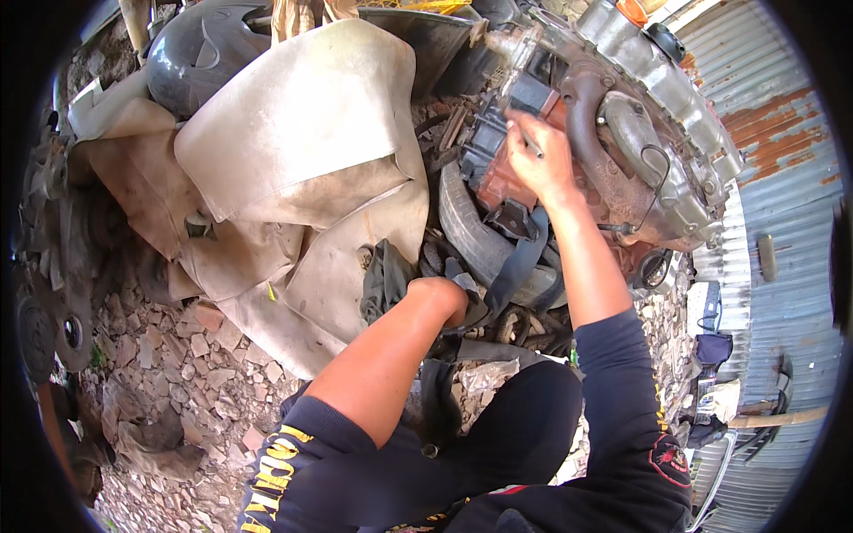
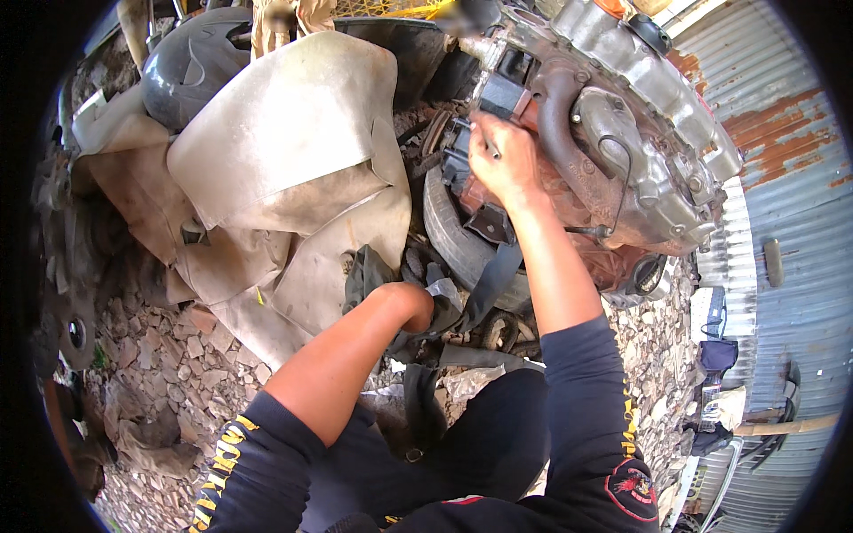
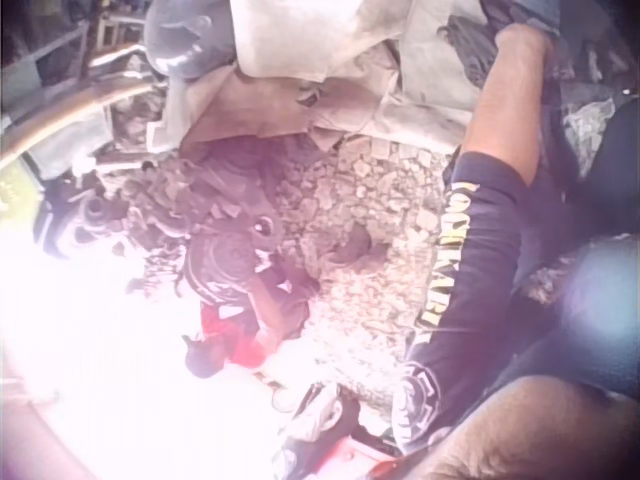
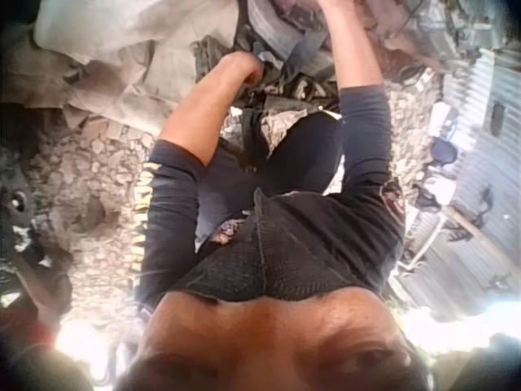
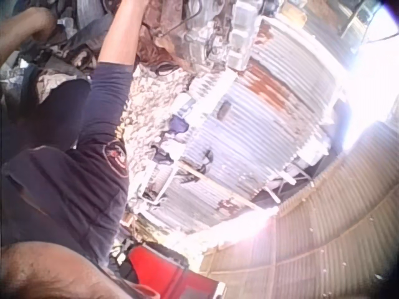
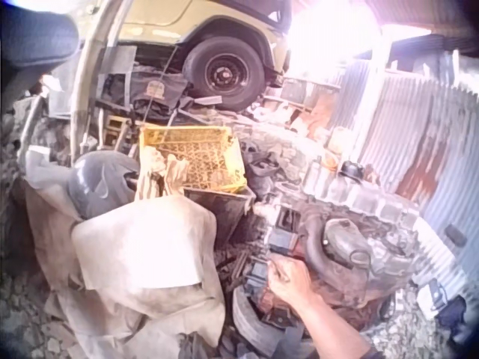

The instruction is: The person wipes engine components with a cloth and uses a tool to manipulate a part on the engine block.

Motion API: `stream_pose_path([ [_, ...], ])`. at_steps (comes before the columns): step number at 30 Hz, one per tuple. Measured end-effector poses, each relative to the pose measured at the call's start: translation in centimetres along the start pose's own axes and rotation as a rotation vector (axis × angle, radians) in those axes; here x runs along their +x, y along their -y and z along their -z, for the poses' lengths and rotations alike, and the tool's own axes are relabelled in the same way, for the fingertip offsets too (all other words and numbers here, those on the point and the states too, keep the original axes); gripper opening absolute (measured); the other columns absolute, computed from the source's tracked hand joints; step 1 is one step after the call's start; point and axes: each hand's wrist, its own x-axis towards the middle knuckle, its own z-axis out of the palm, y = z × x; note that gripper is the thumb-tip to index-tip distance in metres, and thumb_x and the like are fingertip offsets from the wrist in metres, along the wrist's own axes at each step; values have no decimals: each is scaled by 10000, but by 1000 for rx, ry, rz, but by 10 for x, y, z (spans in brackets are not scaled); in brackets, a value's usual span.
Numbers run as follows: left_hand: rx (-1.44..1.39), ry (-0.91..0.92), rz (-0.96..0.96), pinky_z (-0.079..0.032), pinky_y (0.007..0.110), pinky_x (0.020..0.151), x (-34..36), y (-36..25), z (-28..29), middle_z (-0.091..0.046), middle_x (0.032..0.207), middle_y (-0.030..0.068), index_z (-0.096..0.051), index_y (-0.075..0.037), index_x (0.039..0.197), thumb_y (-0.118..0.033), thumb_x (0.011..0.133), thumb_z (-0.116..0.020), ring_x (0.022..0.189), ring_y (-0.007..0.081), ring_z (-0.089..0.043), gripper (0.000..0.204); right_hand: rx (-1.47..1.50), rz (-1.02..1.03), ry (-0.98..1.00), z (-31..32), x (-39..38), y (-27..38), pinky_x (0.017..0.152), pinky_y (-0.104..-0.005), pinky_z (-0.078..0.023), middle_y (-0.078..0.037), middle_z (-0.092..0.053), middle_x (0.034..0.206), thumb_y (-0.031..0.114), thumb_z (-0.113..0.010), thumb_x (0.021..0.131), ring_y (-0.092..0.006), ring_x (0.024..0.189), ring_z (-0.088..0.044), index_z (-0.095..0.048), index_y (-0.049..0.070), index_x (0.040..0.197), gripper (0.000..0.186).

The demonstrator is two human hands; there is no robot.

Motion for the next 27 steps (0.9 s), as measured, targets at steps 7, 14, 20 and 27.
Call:
stream_pose_path([
  [7, 6, 0, 1, -535, 419, 812, 3, -3, -3, -680, 1163, 66, -726, -160, 1084, -89, 708, -636, 1058, 258, -661, 392, -15, 15, 36, -5, 7, 3, 834, -425, -536, -221, -677, 969, 151, -545, 888, -368, 893, -674, -676, 50, 1065, 242],
  [14, 2, 13, 7, -530, 413, 815, -3, -17, -4, -678, 1168, 55, -729, -178, 1081, -96, 691, -657, 1063, 248, -660, 404, 50, -79, -126, 4, 13, -3, 815, -390, -527, -218, -684, 971, 195, -586, 873, -335, 890, -684, -679, 47, 1083, 274],
  [20, -14, -2, 29, -528, 417, 824, 0, -8, -7, -664, 1200, 64, -723, -174, 1098, -101, 681, -681, 1094, 254, -646, 426, 275, -124, 1, 0, 7, 9, 668, -282, -505, -101, -706, 849, 260, -484, 941, -139, 695, -643, -687, 21, 1075, 342],
  [27, -13, -80, -28, -523, 401, 817, -5, -8, -8, -682, 1092, 185, -730, -15, 973, -92, 712, -577, 1023, 325, -655, 312, 170, -270, -533, -15, 37, 13, 761, -378, -532, -222, -689, 864, 183, -566, 885, -341, 828, -694, -647, 3, 1052, 259],
])
